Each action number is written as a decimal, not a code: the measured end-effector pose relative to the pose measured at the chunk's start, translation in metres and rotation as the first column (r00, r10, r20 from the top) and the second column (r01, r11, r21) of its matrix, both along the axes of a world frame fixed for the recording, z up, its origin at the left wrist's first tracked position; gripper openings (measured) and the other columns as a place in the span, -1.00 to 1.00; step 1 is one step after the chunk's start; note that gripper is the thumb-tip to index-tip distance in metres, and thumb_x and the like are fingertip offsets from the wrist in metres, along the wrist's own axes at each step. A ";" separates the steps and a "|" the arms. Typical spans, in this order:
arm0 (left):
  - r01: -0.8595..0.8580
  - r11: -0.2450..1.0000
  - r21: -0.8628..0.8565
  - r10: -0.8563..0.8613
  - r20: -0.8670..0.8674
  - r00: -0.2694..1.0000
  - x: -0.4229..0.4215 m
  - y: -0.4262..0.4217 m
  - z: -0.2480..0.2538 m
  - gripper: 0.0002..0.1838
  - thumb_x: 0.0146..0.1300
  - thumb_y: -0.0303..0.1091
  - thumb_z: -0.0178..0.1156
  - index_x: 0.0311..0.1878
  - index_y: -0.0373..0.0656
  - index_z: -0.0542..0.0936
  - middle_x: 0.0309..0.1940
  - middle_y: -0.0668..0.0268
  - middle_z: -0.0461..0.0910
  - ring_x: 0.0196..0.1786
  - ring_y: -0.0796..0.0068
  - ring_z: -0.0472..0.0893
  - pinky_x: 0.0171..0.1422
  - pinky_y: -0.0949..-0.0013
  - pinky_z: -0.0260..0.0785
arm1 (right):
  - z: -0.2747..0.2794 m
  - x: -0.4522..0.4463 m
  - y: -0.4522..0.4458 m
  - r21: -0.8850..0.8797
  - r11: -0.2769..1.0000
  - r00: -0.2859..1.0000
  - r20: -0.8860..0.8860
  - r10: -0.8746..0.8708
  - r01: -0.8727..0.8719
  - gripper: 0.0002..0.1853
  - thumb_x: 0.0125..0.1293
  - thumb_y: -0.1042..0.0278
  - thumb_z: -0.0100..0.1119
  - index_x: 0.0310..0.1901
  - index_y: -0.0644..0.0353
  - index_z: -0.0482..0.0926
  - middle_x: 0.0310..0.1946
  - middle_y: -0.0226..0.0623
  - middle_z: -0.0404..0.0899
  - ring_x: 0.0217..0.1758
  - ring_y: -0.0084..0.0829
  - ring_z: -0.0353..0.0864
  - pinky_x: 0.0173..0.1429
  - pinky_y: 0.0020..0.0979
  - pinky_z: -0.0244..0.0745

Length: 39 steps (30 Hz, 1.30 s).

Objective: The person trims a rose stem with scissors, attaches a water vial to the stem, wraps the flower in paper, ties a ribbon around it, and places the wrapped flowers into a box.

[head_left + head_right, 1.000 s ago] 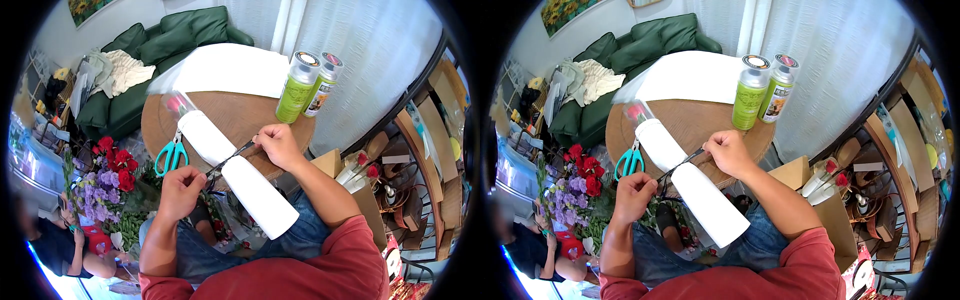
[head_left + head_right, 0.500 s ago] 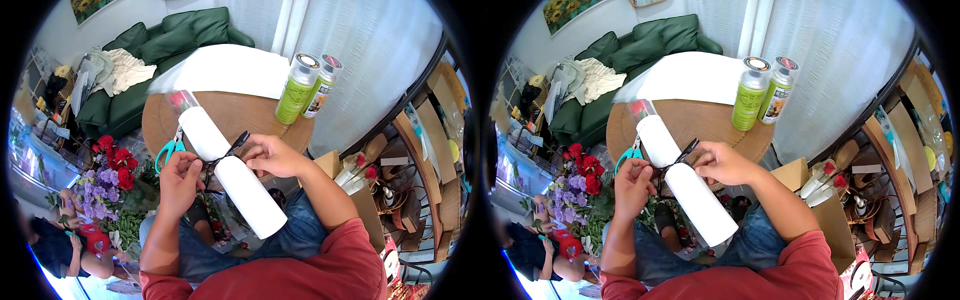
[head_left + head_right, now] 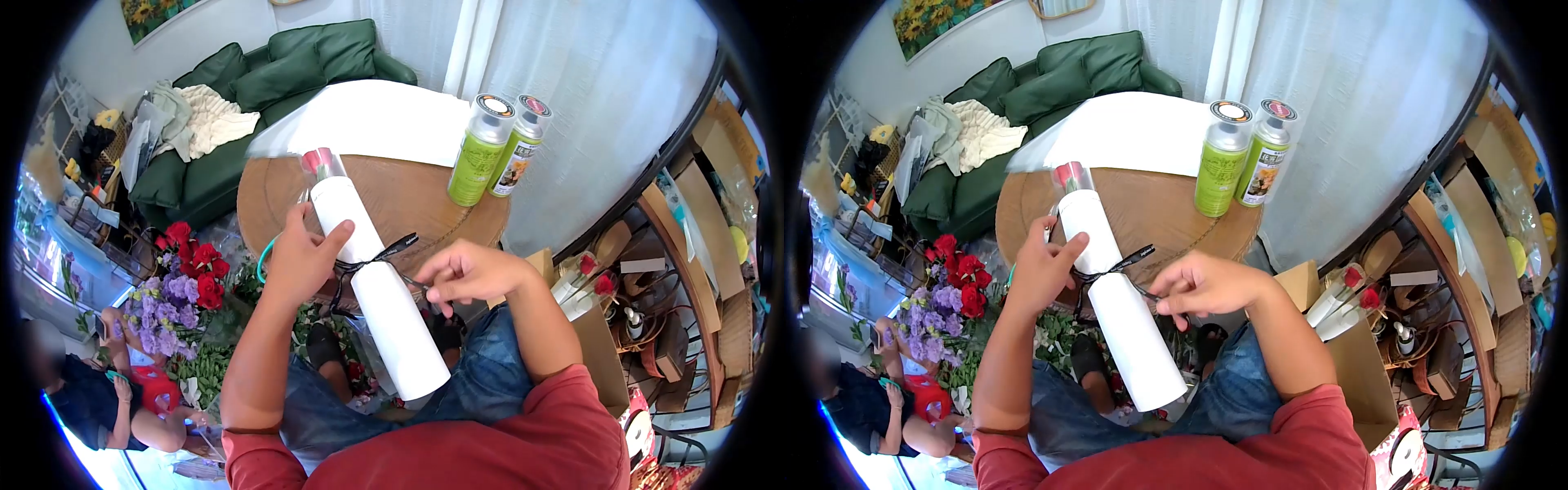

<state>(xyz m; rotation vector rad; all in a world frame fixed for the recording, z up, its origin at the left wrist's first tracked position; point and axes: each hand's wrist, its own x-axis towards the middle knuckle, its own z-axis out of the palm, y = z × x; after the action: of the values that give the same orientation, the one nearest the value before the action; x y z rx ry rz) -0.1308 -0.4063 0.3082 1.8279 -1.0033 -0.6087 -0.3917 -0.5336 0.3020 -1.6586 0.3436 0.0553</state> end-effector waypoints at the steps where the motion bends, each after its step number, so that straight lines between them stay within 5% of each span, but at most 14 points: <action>1: -0.013 1.000 0.024 0.009 0.174 0.985 0.001 -0.011 -0.003 -0.15 0.29 -0.03 0.44 0.39 -0.45 0.29 -0.12 -0.10 0.70 -0.29 0.18 0.72 -0.18 0.25 0.53 | -0.001 -0.001 0.003 0.031 0.998 0.998 -0.002 0.057 -0.057 -0.64 0.53 0.23 0.24 0.17 0.32 0.62 -0.44 -0.37 0.74 -0.56 -0.73 0.46 -0.46 -0.60 0.32; 2: -0.030 0.999 0.045 0.013 0.343 0.939 0.000 -0.019 -0.003 -0.07 0.22 0.04 0.49 0.39 -0.49 0.30 -0.06 -0.18 0.70 -0.14 0.02 0.76 0.00 0.13 0.61 | -0.002 -0.002 0.005 0.063 0.992 0.994 -0.002 0.113 -0.113 -0.67 0.55 0.22 0.22 0.14 0.31 0.64 -0.44 -0.35 0.74 -0.57 -0.72 0.46 -0.46 -0.59 0.32; 6: 0.063 0.989 0.131 -0.106 0.357 0.928 -0.008 -0.035 0.006 -0.04 0.13 0.04 0.54 0.39 -0.44 0.36 0.08 -0.21 0.64 0.14 0.05 0.70 0.20 0.18 0.54 | -0.007 -0.003 0.004 -0.040 0.999 0.996 -0.083 0.033 -0.037 -0.70 0.57 0.20 0.18 0.03 0.28 0.70 -0.43 -0.36 0.75 -0.59 -0.71 0.44 -0.46 -0.57 0.37; 9: 0.044 0.999 -0.006 -0.039 0.319 0.947 -0.014 -0.035 0.008 -0.02 0.12 -0.11 0.55 0.44 -0.47 0.28 0.17 -0.29 0.60 0.18 -0.04 0.68 0.29 0.10 0.51 | -0.015 -0.001 0.001 -0.147 0.982 0.993 0.023 -0.114 0.116 -0.69 0.56 0.17 0.19 -0.02 0.29 0.71 -0.41 -0.35 0.77 -0.50 -0.66 0.54 -0.38 -0.53 0.47; 14: 0.029 0.899 -0.437 -0.046 -0.029 0.999 -0.039 -0.021 0.032 0.05 0.11 -0.49 0.51 0.58 -0.31 0.06 0.10 -0.06 0.63 0.13 0.20 0.69 0.21 0.21 0.56 | -0.011 0.017 0.007 -0.221 0.810 0.813 0.380 -0.441 0.543 -0.55 0.53 0.09 0.27 0.18 0.34 0.63 -0.09 -0.22 0.77 -0.08 -0.53 0.71 0.03 -0.46 0.61; 15: 0.059 0.886 -0.460 -0.075 -0.018 0.997 -0.048 -0.013 0.051 0.03 0.16 -0.59 0.45 0.59 -0.31 0.01 0.12 0.02 0.60 0.16 0.27 0.67 0.23 0.25 0.56 | -0.004 0.022 0.005 -0.084 0.853 0.790 0.432 -0.435 0.515 -0.33 0.40 0.03 0.41 0.35 0.36 0.50 0.10 -0.11 0.71 0.02 -0.41 0.69 0.13 -0.33 0.61; 16: 0.067 0.883 -0.465 -0.080 -0.008 0.997 -0.053 -0.011 0.060 0.03 0.16 -0.59 0.45 0.59 -0.31 0.01 0.12 0.02 0.60 0.16 0.27 0.67 0.23 0.25 0.56 | 0.006 0.030 0.006 -0.084 0.850 0.784 0.443 -0.435 0.520 -0.33 0.40 0.03 0.41 0.35 0.36 0.50 0.10 -0.11 0.71 0.02 -0.41 0.69 0.13 -0.33 0.61; 18: 0.126 0.701 -0.702 -0.166 0.011 0.986 -0.058 -0.010 0.080 -0.03 0.22 -0.63 0.39 0.59 -0.31 0.02 0.16 0.03 0.56 0.17 0.28 0.66 0.28 0.25 0.54 | 0.036 0.050 0.013 0.161 0.949 0.706 0.638 -0.309 0.270 -0.10 0.29 0.07 0.54 0.50 0.33 0.27 0.31 -0.03 0.56 0.19 -0.33 0.65 0.26 -0.27 0.60; 22: 0.173 0.529 -0.831 -0.310 0.001 0.951 -0.061 -0.010 0.125 -0.11 0.25 -0.63 0.38 0.55 -0.35 0.08 0.26 0.02 0.52 0.28 0.28 0.59 0.38 0.23 0.47 | 0.107 0.074 0.018 -0.059 0.965 0.607 0.787 -0.112 0.254 0.04 0.14 0.16 0.66 0.53 0.29 0.18 0.39 -0.02 0.45 0.30 -0.26 0.59 0.36 -0.21 0.57; 27: 0.303 0.557 -0.773 -0.421 0.053 0.906 -0.030 -0.015 0.114 -0.30 0.33 -0.48 0.40 0.47 -0.36 0.31 0.31 0.11 0.51 0.32 0.34 0.54 0.40 0.22 0.40 | 0.120 0.087 0.008 -0.157 0.917 0.628 0.769 -0.120 0.367 -0.06 0.06 0.36 0.65 0.44 0.27 0.28 0.23 -0.15 0.56 0.29 -0.30 0.60 0.32 -0.21 0.59; 31: 0.336 0.569 -0.750 -0.446 0.062 0.893 -0.016 -0.011 0.093 -0.25 0.34 -0.38 0.38 0.52 -0.32 0.29 0.35 0.10 0.45 0.39 0.31 0.46 0.40 0.20 0.39 | 0.109 0.094 0.008 -0.122 0.903 0.616 0.767 -0.177 0.412 -0.08 0.07 0.44 0.55 0.46 0.26 0.26 0.26 -0.18 0.54 0.33 -0.33 0.57 0.36 -0.24 0.56; 33: 0.295 0.658 -0.693 -0.263 0.155 0.952 -0.013 -0.009 0.082 -0.17 0.27 -0.38 0.42 0.55 -0.30 0.25 0.40 0.08 0.38 0.41 0.26 0.43 0.42 0.15 0.38 | 0.107 0.092 0.006 -0.098 0.871 0.594 0.767 -0.242 0.482 -0.08 0.08 0.46 0.52 0.48 0.26 0.22 0.27 -0.21 0.54 0.36 -0.33 0.56 0.41 -0.25 0.51; 36: 0.284 0.672 -0.684 -0.268 0.133 0.954 -0.016 -0.006 0.055 -0.07 0.20 -0.37 0.48 0.58 -0.28 0.21 0.42 0.06 0.34 0.40 0.22 0.43 0.46 0.11 0.36 | 0.111 0.089 0.003 -0.085 0.875 0.547 0.808 -0.219 0.476 -0.05 0.09 0.46 0.56 0.49 0.23 0.21 0.31 -0.22 0.52 0.37 -0.35 0.54 0.41 -0.22 0.50; 39: 0.338 0.714 -0.613 -0.274 0.200 0.941 -0.027 -0.009 0.032 0.07 0.09 -0.37 0.57 0.60 -0.28 0.14 0.38 0.06 0.39 0.38 0.18 0.45 0.48 0.08 0.34 | 0.117 0.091 -0.003 0.008 0.914 0.569 0.781 -0.259 0.405 -0.14 0.06 0.44 0.58 0.41 0.25 0.34 0.17 -0.20 0.62 0.28 -0.33 0.62 0.39 -0.22 0.53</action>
<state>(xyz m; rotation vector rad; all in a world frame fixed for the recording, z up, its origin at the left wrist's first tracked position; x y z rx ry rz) -0.1573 -0.4155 0.3397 1.0884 -1.3945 -0.3036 -0.3011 -0.5365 0.4189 -1.5962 -0.0158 -0.9952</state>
